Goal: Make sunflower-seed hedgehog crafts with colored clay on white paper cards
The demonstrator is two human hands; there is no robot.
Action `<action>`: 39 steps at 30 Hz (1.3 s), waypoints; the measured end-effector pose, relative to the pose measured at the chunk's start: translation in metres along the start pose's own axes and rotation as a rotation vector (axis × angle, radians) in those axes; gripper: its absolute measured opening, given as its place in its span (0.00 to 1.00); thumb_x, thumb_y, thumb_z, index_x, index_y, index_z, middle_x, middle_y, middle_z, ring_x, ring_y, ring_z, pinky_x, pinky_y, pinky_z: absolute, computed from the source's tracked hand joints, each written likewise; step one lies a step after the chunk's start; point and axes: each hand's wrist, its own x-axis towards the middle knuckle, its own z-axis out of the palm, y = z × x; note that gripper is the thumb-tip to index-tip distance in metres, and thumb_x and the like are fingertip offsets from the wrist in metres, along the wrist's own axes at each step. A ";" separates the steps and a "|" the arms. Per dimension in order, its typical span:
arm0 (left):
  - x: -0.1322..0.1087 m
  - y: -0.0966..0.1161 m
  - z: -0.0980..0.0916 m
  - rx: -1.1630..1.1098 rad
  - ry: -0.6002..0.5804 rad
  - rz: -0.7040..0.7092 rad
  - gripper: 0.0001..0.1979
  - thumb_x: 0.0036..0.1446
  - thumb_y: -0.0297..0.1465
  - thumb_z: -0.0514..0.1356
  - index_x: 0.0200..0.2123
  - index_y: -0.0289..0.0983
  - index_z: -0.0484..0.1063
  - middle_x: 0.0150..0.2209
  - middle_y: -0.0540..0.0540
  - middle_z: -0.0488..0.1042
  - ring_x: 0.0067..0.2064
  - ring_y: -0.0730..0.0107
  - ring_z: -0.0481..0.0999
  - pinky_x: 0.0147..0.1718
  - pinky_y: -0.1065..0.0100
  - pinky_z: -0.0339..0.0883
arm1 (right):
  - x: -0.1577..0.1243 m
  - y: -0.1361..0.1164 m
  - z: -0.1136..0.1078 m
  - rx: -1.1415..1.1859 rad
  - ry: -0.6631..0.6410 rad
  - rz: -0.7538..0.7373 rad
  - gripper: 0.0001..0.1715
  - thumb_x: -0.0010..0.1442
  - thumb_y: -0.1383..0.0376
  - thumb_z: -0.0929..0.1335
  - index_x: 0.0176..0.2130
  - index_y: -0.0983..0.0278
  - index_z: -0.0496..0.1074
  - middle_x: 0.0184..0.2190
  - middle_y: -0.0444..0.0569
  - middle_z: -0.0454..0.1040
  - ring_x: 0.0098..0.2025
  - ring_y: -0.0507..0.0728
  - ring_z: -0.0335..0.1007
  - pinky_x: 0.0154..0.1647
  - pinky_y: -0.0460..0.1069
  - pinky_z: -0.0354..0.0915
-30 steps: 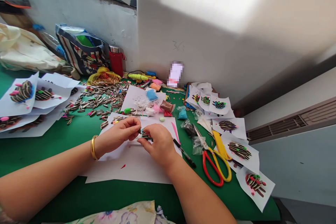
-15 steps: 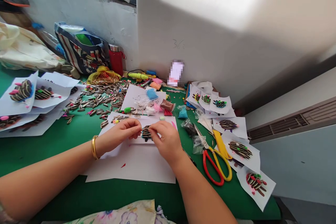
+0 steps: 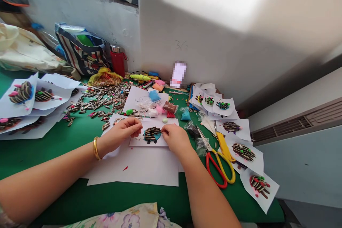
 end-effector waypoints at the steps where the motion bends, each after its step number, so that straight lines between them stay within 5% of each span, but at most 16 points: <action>1: 0.000 0.000 0.000 0.001 -0.002 0.002 0.15 0.59 0.43 0.60 0.32 0.37 0.69 0.28 0.51 0.71 0.29 0.74 0.67 0.29 0.72 0.62 | 0.000 0.000 0.001 -0.002 0.011 -0.011 0.09 0.60 0.67 0.66 0.35 0.58 0.77 0.36 0.46 0.78 0.38 0.55 0.71 0.36 0.47 0.59; 34: 0.001 0.002 -0.002 0.035 0.002 0.022 0.15 0.58 0.43 0.60 0.32 0.37 0.70 0.28 0.51 0.70 0.29 0.74 0.68 0.30 0.71 0.64 | 0.004 -0.001 0.010 -0.108 0.001 -0.091 0.12 0.62 0.68 0.65 0.37 0.58 0.80 0.36 0.48 0.78 0.38 0.56 0.71 0.36 0.47 0.59; 39: 0.006 0.007 -0.015 0.143 0.048 0.048 0.16 0.59 0.45 0.58 0.34 0.37 0.70 0.30 0.49 0.72 0.30 0.72 0.70 0.30 0.70 0.65 | 0.000 -0.002 0.007 -0.066 0.065 -0.111 0.10 0.61 0.68 0.66 0.34 0.60 0.77 0.34 0.47 0.76 0.38 0.55 0.70 0.36 0.47 0.59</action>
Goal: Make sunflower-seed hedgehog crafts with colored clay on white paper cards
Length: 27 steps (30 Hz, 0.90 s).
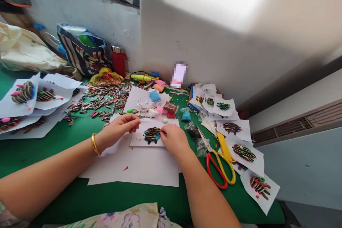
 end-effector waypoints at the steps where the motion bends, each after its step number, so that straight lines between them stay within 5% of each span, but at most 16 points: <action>1: 0.003 0.000 -0.007 0.077 0.037 0.020 0.16 0.59 0.45 0.57 0.34 0.38 0.70 0.30 0.49 0.73 0.31 0.71 0.71 0.30 0.69 0.65 | -0.001 -0.001 -0.001 0.014 0.028 -0.006 0.10 0.60 0.69 0.66 0.33 0.61 0.77 0.34 0.47 0.76 0.38 0.55 0.70 0.37 0.47 0.60; 7: 0.020 -0.004 -0.074 1.096 0.368 -0.013 0.13 0.57 0.41 0.56 0.34 0.39 0.75 0.39 0.40 0.76 0.41 0.53 0.74 0.38 0.60 0.66 | -0.002 -0.002 -0.002 0.059 0.143 -0.041 0.09 0.60 0.70 0.64 0.32 0.61 0.74 0.31 0.47 0.75 0.36 0.56 0.68 0.38 0.48 0.60; 10: 0.024 -0.009 -0.094 1.336 0.355 -0.146 0.17 0.57 0.42 0.56 0.38 0.36 0.77 0.42 0.35 0.75 0.44 0.46 0.75 0.40 0.55 0.67 | -0.003 -0.002 -0.002 0.066 0.153 -0.046 0.09 0.60 0.70 0.64 0.33 0.61 0.73 0.31 0.47 0.74 0.36 0.56 0.68 0.38 0.48 0.61; 27: 0.034 -0.031 -0.096 1.378 0.290 -0.123 0.15 0.60 0.36 0.52 0.40 0.36 0.75 0.44 0.36 0.74 0.48 0.51 0.73 0.47 0.59 0.65 | -0.002 -0.004 -0.002 0.106 0.151 -0.059 0.09 0.61 0.69 0.64 0.34 0.61 0.74 0.32 0.47 0.75 0.37 0.56 0.69 0.38 0.49 0.61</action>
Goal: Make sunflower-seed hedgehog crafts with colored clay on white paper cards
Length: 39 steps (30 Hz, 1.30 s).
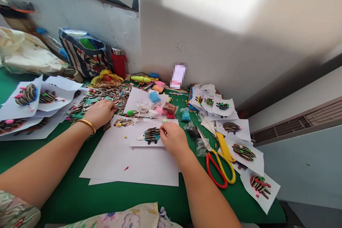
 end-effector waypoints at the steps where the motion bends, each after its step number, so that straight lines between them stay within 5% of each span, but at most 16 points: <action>1: 0.000 0.000 0.000 0.000 -0.002 0.004 0.14 0.60 0.35 0.52 0.40 0.36 0.75 0.43 0.36 0.74 0.48 0.51 0.73 0.48 0.59 0.65 | 0.000 0.000 0.000 0.002 0.002 -0.001 0.09 0.61 0.69 0.64 0.33 0.61 0.74 0.32 0.47 0.75 0.37 0.56 0.69 0.38 0.49 0.61; 8: -0.019 0.031 -0.022 -0.193 0.174 0.089 0.11 0.63 0.33 0.50 0.36 0.38 0.72 0.37 0.40 0.75 0.43 0.54 0.74 0.43 0.59 0.64 | -0.001 -0.001 -0.001 0.085 0.097 -0.049 0.09 0.62 0.69 0.64 0.35 0.61 0.74 0.33 0.48 0.76 0.37 0.56 0.70 0.40 0.49 0.64; 14: -0.061 0.085 -0.024 -0.677 0.078 0.451 0.07 0.62 0.32 0.55 0.36 0.40 0.73 0.37 0.45 0.77 0.40 0.60 0.74 0.41 0.63 0.64 | -0.005 -0.010 0.001 0.283 0.030 -0.201 0.10 0.65 0.65 0.65 0.44 0.60 0.75 0.38 0.49 0.78 0.41 0.57 0.72 0.45 0.51 0.66; 17: -0.076 0.100 -0.020 -0.768 0.038 0.521 0.06 0.62 0.28 0.56 0.36 0.40 0.73 0.35 0.45 0.77 0.39 0.62 0.74 0.41 0.64 0.64 | -0.007 -0.014 0.004 0.385 -0.035 -0.222 0.07 0.63 0.64 0.67 0.41 0.59 0.76 0.37 0.47 0.79 0.39 0.55 0.73 0.42 0.50 0.67; 28: -0.080 0.101 -0.021 -0.829 0.054 0.605 0.06 0.63 0.28 0.56 0.37 0.39 0.73 0.35 0.47 0.78 0.38 0.66 0.75 0.39 0.66 0.66 | -0.008 -0.020 0.005 0.487 -0.066 -0.091 0.06 0.61 0.66 0.68 0.38 0.60 0.76 0.34 0.45 0.78 0.37 0.54 0.71 0.36 0.47 0.64; 33: -0.075 0.097 -0.018 -0.737 0.134 0.583 0.08 0.66 0.30 0.54 0.39 0.38 0.73 0.39 0.46 0.77 0.41 0.65 0.75 0.42 0.65 0.67 | -0.002 -0.003 -0.006 0.271 -0.028 0.048 0.04 0.59 0.67 0.68 0.33 0.60 0.75 0.31 0.45 0.76 0.34 0.54 0.69 0.36 0.48 0.61; 39: -0.067 0.090 -0.010 -0.604 0.162 0.561 0.10 0.65 0.30 0.53 0.41 0.39 0.75 0.42 0.44 0.78 0.45 0.61 0.76 0.45 0.61 0.69 | -0.001 0.004 -0.005 0.089 -0.143 0.082 0.05 0.57 0.68 0.68 0.31 0.60 0.74 0.30 0.43 0.75 0.33 0.53 0.67 0.32 0.46 0.57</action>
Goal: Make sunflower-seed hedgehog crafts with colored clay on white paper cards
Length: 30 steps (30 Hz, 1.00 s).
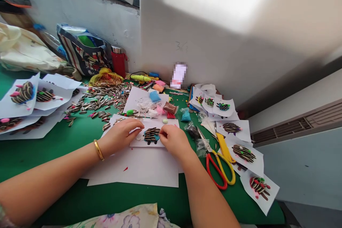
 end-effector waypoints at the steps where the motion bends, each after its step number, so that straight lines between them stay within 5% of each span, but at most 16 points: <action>1: 0.000 -0.001 0.001 0.015 -0.014 -0.002 0.10 0.65 0.30 0.53 0.41 0.39 0.75 0.42 0.44 0.78 0.45 0.60 0.76 0.45 0.61 0.69 | 0.000 -0.001 0.001 -0.005 -0.009 -0.017 0.05 0.57 0.69 0.67 0.31 0.60 0.73 0.31 0.43 0.75 0.33 0.53 0.67 0.32 0.46 0.57; 18: 0.001 0.000 0.000 0.089 -0.174 -0.136 0.10 0.64 0.31 0.54 0.39 0.39 0.76 0.40 0.45 0.78 0.43 0.60 0.76 0.43 0.62 0.67 | 0.002 -0.003 0.014 -0.024 -0.046 -0.039 0.06 0.60 0.69 0.67 0.33 0.60 0.74 0.33 0.44 0.75 0.35 0.53 0.67 0.34 0.46 0.58; 30: 0.001 -0.002 0.002 0.088 -0.174 -0.138 0.11 0.63 0.31 0.54 0.39 0.39 0.77 0.39 0.46 0.79 0.43 0.61 0.76 0.43 0.62 0.67 | 0.004 -0.006 0.020 -0.168 -0.054 -0.077 0.07 0.60 0.71 0.67 0.33 0.62 0.75 0.33 0.46 0.74 0.36 0.53 0.68 0.35 0.46 0.58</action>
